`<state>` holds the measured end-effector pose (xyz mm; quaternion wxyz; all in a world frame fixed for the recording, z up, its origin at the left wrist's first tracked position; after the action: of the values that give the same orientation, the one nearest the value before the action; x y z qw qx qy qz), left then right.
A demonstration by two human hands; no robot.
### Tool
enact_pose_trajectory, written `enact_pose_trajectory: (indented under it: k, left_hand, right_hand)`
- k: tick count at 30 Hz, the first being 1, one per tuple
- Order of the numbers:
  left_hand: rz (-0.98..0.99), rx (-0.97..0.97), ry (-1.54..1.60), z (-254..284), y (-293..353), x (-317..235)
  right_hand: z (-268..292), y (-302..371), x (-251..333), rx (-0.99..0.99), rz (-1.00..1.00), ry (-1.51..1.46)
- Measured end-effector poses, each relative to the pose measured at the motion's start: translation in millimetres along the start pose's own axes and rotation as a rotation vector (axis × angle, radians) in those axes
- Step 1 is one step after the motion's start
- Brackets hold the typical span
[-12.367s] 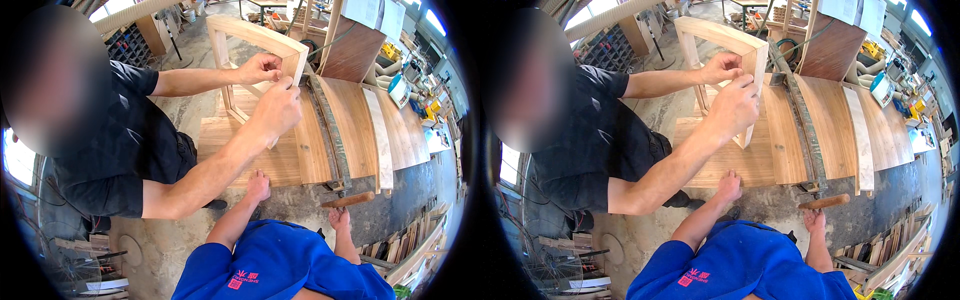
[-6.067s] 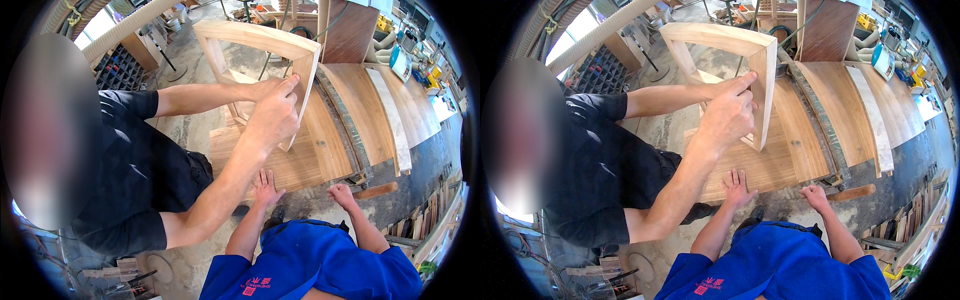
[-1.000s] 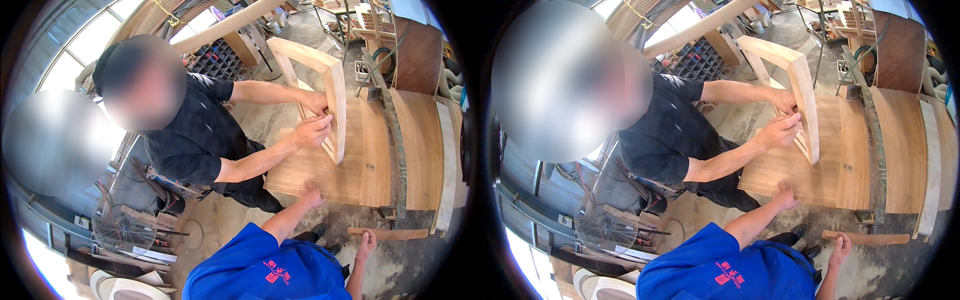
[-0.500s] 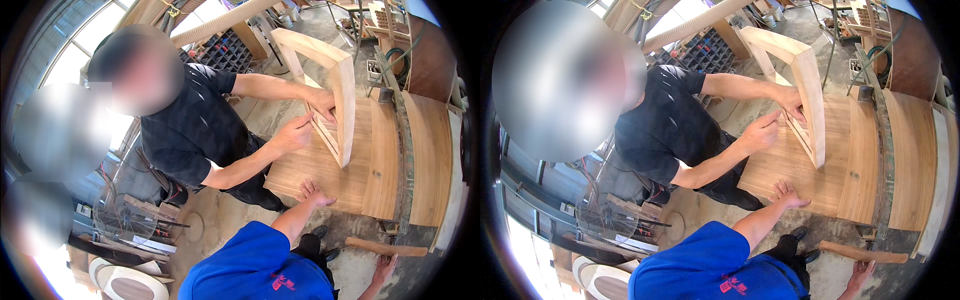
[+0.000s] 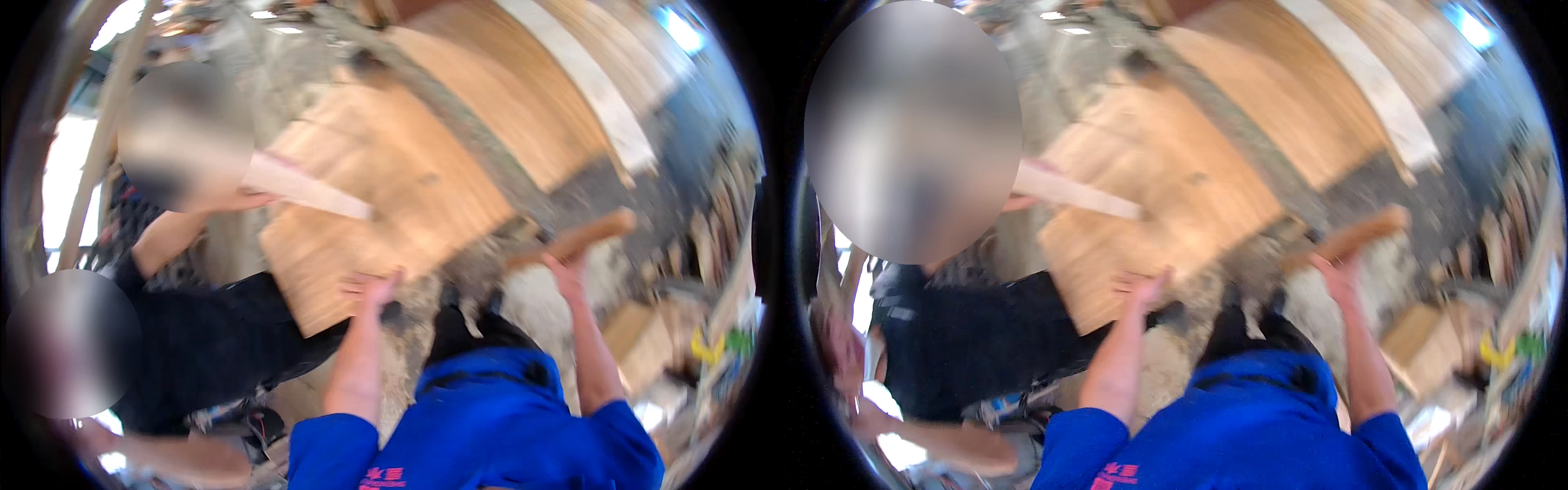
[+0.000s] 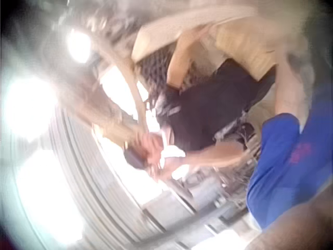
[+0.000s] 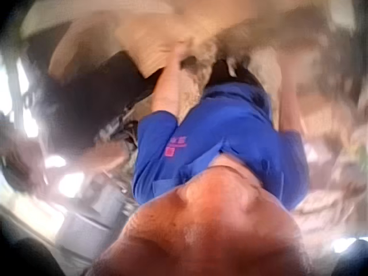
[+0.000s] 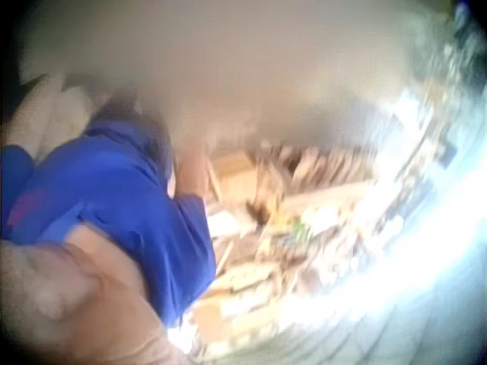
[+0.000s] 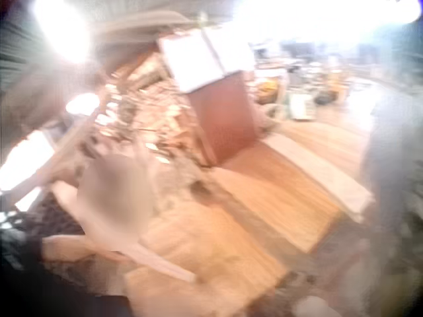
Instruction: The person walks through a workshop and picks up a wooden mallet. They then assist another person in assembling a wooden frame by holding pieces and tapping joints with the mallet.
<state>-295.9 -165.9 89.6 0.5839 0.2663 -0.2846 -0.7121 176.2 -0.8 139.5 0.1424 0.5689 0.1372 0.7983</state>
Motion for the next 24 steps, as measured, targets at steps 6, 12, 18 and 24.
enact_pose_trajectory:
  k: [6,12,18,24]
  left_hand:
    - [-0.104,-0.108,0.092,51,-26,-28]
    - [-0.028,-0.095,0.081,35,-23,-16]
    - [-0.080,-0.058,0.086,39,-12,-28]
    - [-0.051,-0.057,0.134,32,-21,-22]
  right_hand:
    - [-36,13,49,-0.326,0.827,0.313]
    - [-37,10,59,-0.254,0.703,0.290]
    - [-37,-31,3,0.186,-0.224,-0.795]
    - [-45,21,53,-0.254,0.913,0.385]
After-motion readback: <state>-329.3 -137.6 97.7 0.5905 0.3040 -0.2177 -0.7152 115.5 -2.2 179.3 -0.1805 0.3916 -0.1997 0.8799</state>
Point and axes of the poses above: each hand's wrist, its own y-axis away from the middle knuckle, its own z-axis out of the back of the hand, x = y × z, the point moved 8 cm from there along -y, towards the middle knuckle, and after that the axes turned 3 degrees about y, right-handed, at the moved point
